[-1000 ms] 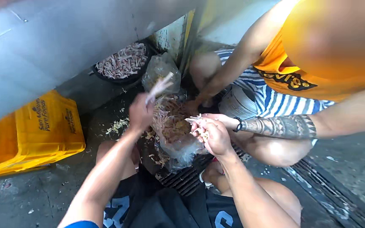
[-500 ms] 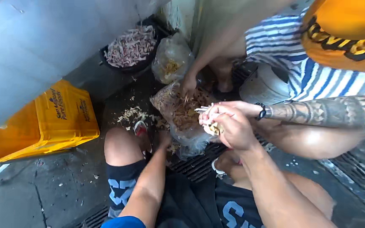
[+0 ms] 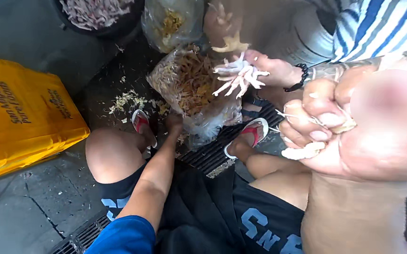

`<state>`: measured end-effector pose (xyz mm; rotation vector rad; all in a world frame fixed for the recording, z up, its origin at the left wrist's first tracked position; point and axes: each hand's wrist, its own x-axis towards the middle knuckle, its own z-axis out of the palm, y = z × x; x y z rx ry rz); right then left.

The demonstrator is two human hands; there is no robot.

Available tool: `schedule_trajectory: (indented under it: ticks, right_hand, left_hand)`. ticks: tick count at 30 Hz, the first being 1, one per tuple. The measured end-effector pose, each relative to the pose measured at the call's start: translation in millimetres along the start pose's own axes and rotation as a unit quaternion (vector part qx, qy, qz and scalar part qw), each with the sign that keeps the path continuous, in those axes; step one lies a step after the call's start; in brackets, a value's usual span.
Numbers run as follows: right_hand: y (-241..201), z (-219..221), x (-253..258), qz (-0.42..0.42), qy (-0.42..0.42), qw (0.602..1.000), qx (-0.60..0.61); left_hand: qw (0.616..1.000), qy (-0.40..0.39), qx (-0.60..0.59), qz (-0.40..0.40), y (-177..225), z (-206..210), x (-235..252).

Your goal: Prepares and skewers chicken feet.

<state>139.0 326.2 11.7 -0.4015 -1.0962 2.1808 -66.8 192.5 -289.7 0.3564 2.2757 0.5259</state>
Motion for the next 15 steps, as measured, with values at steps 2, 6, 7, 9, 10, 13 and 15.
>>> schedule_trajectory:
  ticks: [2,6,7,9,10,13,15]
  right_hand:
    - [4,0,-1,0.033,0.009,0.999,0.013]
    - [16,-18,-6,0.078,0.010,0.995,0.068]
    - [20,-27,-8,0.076,0.012,0.996,0.053]
    - [29,-24,0,0.059,0.054,0.997,-0.022]
    - [33,-13,9,0.061,0.097,0.992,-0.046]
    - [40,-10,23,0.215,0.130,0.967,-0.035]
    - [70,9,53,0.282,0.219,0.925,-0.129]
  left_hand:
    - [0.999,-0.011,-0.003,0.037,16,1,13]
    - [0.986,-0.079,-0.012,0.145,27,35,53]
    - [0.982,-0.102,0.025,0.156,28,46,64]
    - [0.969,-0.137,0.110,0.175,30,65,82]
    - [0.959,-0.142,0.148,0.193,30,75,89]
    - [0.916,-0.116,0.263,0.280,27,99,103]
    - [0.900,-0.135,0.293,0.292,30,108,102]
